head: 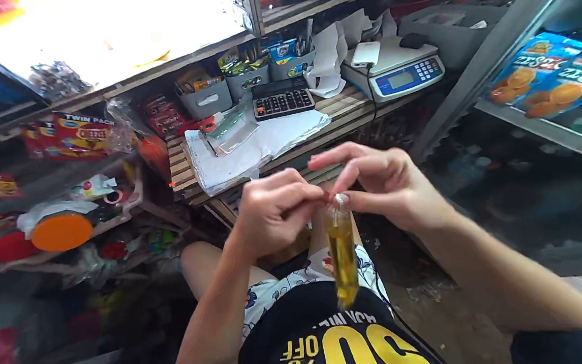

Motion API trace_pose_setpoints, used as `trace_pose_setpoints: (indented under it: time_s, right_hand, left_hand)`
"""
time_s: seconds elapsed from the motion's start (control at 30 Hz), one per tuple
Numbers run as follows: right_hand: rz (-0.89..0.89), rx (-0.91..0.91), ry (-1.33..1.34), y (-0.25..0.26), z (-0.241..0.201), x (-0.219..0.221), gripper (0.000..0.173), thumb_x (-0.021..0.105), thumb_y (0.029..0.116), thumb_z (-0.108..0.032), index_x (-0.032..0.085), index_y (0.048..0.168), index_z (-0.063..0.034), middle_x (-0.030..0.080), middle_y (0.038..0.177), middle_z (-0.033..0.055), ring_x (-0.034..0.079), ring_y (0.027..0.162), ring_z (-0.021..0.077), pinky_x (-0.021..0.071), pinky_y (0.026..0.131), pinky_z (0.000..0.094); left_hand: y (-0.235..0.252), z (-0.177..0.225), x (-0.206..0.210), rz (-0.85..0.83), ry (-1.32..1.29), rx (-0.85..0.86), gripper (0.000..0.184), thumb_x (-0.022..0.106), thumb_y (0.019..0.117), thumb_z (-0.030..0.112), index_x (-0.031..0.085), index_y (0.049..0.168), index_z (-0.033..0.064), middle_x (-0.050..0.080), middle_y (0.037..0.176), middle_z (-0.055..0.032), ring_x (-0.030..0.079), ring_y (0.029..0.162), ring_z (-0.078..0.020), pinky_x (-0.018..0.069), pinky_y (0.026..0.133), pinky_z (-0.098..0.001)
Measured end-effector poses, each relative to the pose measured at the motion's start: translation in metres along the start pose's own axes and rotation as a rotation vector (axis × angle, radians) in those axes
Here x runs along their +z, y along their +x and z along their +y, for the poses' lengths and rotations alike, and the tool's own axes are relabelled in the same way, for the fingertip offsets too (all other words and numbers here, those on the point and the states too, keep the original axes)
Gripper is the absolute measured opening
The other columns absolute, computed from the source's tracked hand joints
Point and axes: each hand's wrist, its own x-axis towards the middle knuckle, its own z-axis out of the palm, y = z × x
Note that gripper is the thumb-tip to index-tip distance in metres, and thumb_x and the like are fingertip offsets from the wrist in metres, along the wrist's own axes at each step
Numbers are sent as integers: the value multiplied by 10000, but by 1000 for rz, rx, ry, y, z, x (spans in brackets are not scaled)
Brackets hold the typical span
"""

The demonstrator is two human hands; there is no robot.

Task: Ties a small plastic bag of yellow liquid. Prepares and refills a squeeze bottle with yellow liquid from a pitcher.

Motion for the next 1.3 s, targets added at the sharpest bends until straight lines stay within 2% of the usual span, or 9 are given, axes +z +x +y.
trace_pose_setpoints:
  time_s: [0.17, 0.3, 0.43, 0.53, 0.6, 0.77, 0.9, 1.03, 1.3]
  right_hand:
    - [480, 100, -287, -75, 73, 11, 61, 714, 910, -159, 759, 939, -130, 663, 1227, 17, 623, 1184, 155, 569, 975, 333]
    - [595, 132, -453, -106, 121, 9, 106, 689, 927, -155, 760, 974, -92, 665, 1254, 71, 612, 1205, 170, 543, 999, 342]
    - [582, 156, -514, -128, 136, 9, 136, 700, 930, -184, 789, 978, -94, 672, 1281, 100, 606, 1235, 199, 521, 1044, 384]
    - [559, 73, -617, -142, 137, 11, 75, 728, 925, -177, 782, 935, -125, 693, 1257, 86, 579, 1302, 227, 349, 1197, 547]
    - [560, -9, -695, -148, 138, 10, 38, 755, 916, -177, 783, 923, -153, 703, 1214, 66, 566, 1322, 229, 270, 1230, 595]
    - [596, -1, -765, -145, 136, 12, 71, 720, 925, -190, 766, 897, -145, 669, 1224, 69, 512, 1357, 234, 249, 1237, 564]
    - [716, 170, -616, -134, 132, 21, 135, 684, 920, -230, 757, 865, -132, 604, 1302, 98, 476, 1334, 216, 392, 1125, 386]
    - [787, 233, -580, -129, 133, 25, 103, 745, 877, -230, 765, 834, -138, 610, 1304, 87, 489, 1303, 216, 399, 1104, 381]
    - [737, 311, -553, -125, 132, 25, 133, 765, 861, -246, 758, 767, -151, 648, 1309, 27, 464, 1346, 225, 351, 1141, 416]
  left_hand:
    - [-37, -24, 89, 64, 430, -120, 117, 668, 922, 73, 770, 931, 16, 657, 775, -83, 645, 710, -160, 552, 640, -269]
    - [-50, -53, 127, -14, 456, -295, 103, 696, 889, 145, 721, 820, 72, 638, 769, -51, 650, 699, -170, 549, 599, -314]
    - [-55, -60, 131, -164, -59, -756, 177, 605, 972, 154, 717, 890, 44, 651, 852, -23, 627, 774, -89, 533, 713, -270]
    - [-55, -57, 133, -102, -584, -1106, 200, 523, 1015, 94, 658, 872, 58, 610, 766, 34, 587, 717, -33, 497, 690, -203]
    - [-59, -55, 139, -53, -741, -1193, 233, 490, 1023, 90, 648, 853, 75, 596, 739, 47, 572, 683, -25, 490, 667, -187]
    - [-66, -51, 149, 29, -675, -1067, 118, 594, 1011, 106, 665, 943, 40, 636, 818, 7, 610, 765, -55, 521, 747, -229]
    - [-71, -52, 152, 97, -301, -766, 131, 736, 933, 132, 721, 971, 6, 682, 939, -56, 674, 839, -88, 589, 758, -237]
    - [-76, -58, 154, 136, -79, -598, 97, 738, 929, 115, 755, 934, 19, 691, 903, -55, 676, 831, -81, 591, 751, -224]
    - [-75, -61, 156, 90, 109, -575, 45, 716, 894, 71, 729, 912, 32, 653, 889, -54, 656, 830, -104, 582, 756, -233]
